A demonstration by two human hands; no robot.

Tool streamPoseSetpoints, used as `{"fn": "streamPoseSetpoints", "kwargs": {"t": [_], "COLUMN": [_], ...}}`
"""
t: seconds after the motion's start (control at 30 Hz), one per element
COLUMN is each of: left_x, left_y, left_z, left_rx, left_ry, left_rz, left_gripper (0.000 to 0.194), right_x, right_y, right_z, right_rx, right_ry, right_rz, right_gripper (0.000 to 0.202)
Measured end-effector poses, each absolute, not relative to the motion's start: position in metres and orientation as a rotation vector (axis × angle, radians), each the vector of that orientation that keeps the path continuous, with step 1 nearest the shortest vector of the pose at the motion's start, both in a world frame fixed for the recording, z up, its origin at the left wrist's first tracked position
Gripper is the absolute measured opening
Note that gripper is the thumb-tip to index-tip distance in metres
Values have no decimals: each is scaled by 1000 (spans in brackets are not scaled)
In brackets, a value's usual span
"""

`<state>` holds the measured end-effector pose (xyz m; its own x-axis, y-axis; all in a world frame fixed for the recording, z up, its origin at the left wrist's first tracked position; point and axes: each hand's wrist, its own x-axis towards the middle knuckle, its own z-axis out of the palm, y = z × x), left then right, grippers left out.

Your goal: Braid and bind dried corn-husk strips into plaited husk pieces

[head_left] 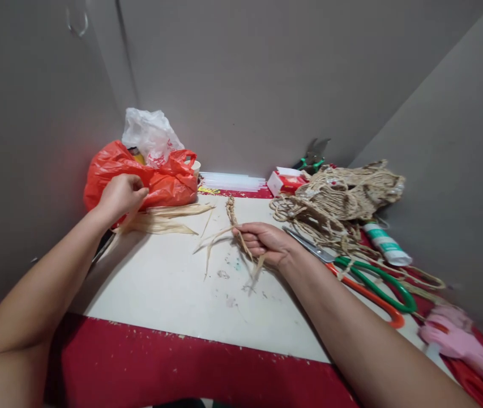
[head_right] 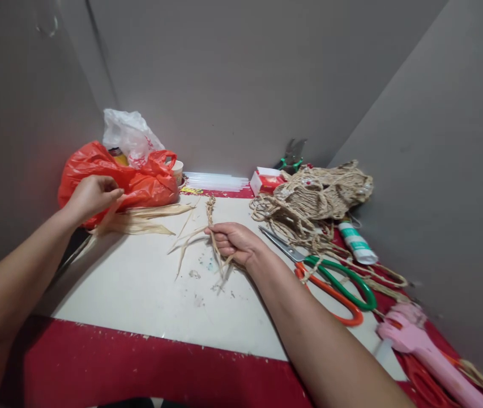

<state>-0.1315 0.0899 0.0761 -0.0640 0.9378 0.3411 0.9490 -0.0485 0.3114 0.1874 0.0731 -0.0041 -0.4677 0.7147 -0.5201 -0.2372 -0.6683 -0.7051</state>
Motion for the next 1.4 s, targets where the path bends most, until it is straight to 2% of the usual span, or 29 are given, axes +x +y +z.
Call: {"fn": "streamPoseSetpoints", "kwargs": {"t": [0.13,0.23,0.4,0.5,0.57,0.77,0.87,0.93,1.1,1.4], "left_x": [-153,-156,-138,-110,-85,-7,16,23,25,20], "left_y": [85,85,81,73,68,67,71,73,75,77], "left_z": [60,48,58,67,65,28,15,11,8,-2], "left_rx": [-2015,-2000,-2166,-2515,-2780,-3251,-3203,-3122,-3024,-3003], "left_ry": [-2295,-2288,-2324,-2426,-2526,-2898,-2967,-3007,-3082,-2901], "left_rz": [-509,-617,-1113,-1569,-1726,-1582,-1573,-1570,-1497,-1457], "left_gripper": [27,25,16,23,26,21,16,16,13,15], "right_x": [187,188,189,188,187,189,192,193,191,184], "right_y": [72,73,76,76,75,75,77,77,75,69], "right_z": [-5,-8,-13,-11,-8,-6,-11,-13,-14,-14], "right_rx": [-1141,-1133,-1095,-1079,-1076,-1040,-1033,-1064,-1136,-1243], "right_ry": [-775,-795,-834,-861,-880,-953,-998,-1043,-1121,-1281], "right_rz": [2144,2145,2176,2165,2146,2107,2062,2017,1945,1749], "right_gripper": [15,12,9,9,9,10,23,31,31,34]}}
